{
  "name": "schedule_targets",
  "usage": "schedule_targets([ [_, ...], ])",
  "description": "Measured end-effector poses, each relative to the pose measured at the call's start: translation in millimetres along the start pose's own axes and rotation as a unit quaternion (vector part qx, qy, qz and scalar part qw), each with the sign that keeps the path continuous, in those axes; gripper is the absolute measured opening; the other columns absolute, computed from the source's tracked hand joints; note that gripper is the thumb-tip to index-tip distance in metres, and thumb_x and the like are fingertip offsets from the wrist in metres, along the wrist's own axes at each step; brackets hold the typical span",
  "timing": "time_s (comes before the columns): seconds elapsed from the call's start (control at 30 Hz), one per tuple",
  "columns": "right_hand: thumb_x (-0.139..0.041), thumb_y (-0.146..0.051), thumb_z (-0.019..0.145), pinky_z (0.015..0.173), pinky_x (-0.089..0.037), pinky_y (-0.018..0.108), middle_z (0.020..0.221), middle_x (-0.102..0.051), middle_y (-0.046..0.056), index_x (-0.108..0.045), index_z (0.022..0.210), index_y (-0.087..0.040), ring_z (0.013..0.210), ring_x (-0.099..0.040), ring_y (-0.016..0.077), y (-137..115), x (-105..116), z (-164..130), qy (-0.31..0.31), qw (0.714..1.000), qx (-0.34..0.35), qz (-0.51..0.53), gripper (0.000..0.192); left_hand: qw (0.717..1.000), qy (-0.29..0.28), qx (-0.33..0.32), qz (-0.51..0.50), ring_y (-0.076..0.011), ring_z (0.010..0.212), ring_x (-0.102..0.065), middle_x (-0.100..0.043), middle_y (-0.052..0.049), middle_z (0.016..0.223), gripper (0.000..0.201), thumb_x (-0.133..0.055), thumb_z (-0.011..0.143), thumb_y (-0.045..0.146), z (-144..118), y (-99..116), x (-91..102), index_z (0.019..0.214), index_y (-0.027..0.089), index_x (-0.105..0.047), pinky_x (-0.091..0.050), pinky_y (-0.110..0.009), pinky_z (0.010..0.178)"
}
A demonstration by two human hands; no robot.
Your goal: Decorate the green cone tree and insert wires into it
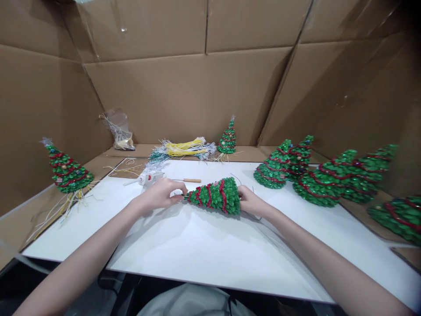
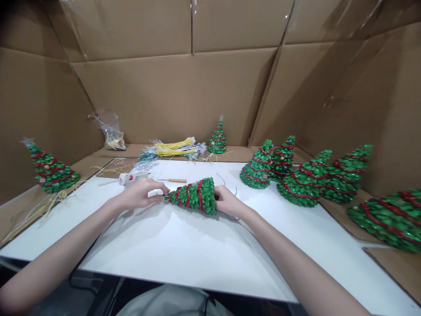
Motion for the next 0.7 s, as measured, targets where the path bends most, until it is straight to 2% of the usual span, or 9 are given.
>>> schedule_targets([
  [0.33, -0.051, -0.021, 0.068, 0.056, -0.042, 0.023, 0.064, -0.062, -0.001, -0.061, 0.065, -0.012, 0.061, -0.054, 0.0152, -0.5, -0.2, -0.9, 0.004, 1.0, 0.006, -0.001, 0.014, 0.996, 0.066, 0.009, -0.056, -0.0143, 0.085, -0.061, -0.068, -0.001, 0.094, 0.015, -0.048, 0.087, 0.028, -9.8, -2.3, -8.4, 0.093, 0.022, -0.06, -0.041, -0.023, 0.077],
  [0.7, -0.052, -0.023, 0.067, 0.056, -0.042, 0.024, 0.065, -0.062, 0.0, -0.061, 0.065, -0.012, 0.061, -0.053, 0.015, -1.3, 5.8, -0.6, 0.013, 1.0, 0.0, 0.019, 0.014, 0.994, 0.071, -0.003, -0.085, -0.0139, 0.087, -0.06, -0.066, -0.001, 0.095, 0.013, -0.048, 0.088, 0.027, -7.6, 0.5, -12.8, 0.092, 0.021, -0.058, -0.041, -0.023, 0.078],
])
Point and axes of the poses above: each hand's wrist, its own z-axis towards the middle knuckle, its own x-axis out of the back of the hand, y = z × x, the point moved 6 cm from there along z, towards the middle knuckle
